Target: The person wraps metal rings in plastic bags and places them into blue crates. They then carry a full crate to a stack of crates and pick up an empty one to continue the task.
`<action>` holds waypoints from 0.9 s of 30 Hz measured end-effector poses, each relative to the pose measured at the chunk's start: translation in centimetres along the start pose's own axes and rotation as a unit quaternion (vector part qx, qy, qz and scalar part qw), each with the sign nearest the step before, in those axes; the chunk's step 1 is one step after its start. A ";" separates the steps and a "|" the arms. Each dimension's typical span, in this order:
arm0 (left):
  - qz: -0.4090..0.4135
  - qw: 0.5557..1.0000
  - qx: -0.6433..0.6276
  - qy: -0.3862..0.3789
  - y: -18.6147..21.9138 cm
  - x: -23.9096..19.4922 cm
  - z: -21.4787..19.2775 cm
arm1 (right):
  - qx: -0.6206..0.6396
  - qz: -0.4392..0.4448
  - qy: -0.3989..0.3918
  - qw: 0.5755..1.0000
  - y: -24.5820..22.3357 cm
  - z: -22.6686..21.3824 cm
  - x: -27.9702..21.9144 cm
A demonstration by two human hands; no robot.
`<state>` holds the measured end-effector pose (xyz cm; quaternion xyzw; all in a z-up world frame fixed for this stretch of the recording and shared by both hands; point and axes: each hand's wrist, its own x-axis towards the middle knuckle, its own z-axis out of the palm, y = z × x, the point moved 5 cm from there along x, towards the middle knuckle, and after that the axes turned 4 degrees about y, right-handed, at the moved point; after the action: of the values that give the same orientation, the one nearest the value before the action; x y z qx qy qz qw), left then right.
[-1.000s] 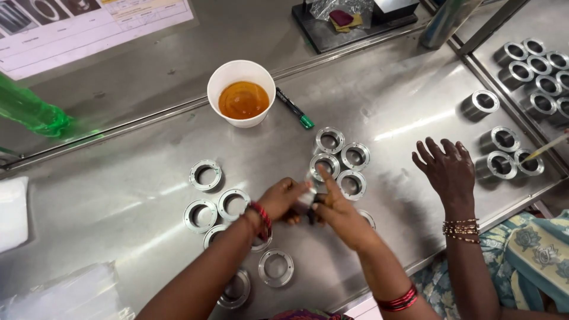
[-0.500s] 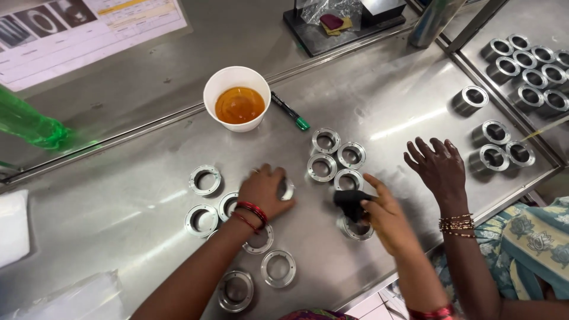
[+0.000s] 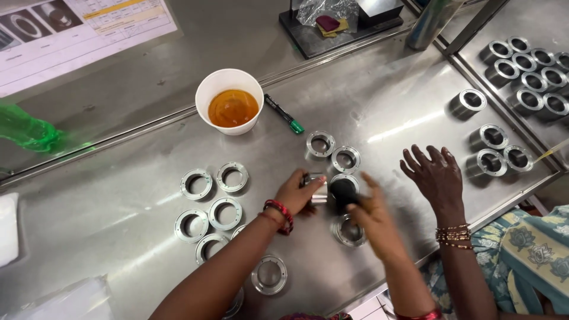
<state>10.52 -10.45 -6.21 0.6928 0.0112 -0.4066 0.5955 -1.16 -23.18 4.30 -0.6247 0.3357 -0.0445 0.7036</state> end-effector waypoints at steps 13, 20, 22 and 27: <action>0.285 0.941 0.180 -0.037 0.5 -8.6 -3.1 | 0.087 0.060 -0.210 0.972 7.2 1.1 0.9; 0.197 0.739 0.644 0.023 6.6 -5.1 -3.8 | -0.086 -0.039 -0.061 0.994 6.0 -5.7 3.3; 0.200 0.714 0.670 0.035 7.6 -1.1 -2.5 | -0.081 -0.041 -0.047 0.995 7.0 -7.1 4.6; 0.303 0.744 0.592 0.072 10.0 7.9 0.5 | -0.061 -0.083 -0.051 0.993 7.7 -7.5 8.3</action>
<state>20.57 -17.47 -2.62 0.9001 -0.3995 -0.0790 0.1552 -1.49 -31.90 -6.11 -0.6938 0.2484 -0.0500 0.6741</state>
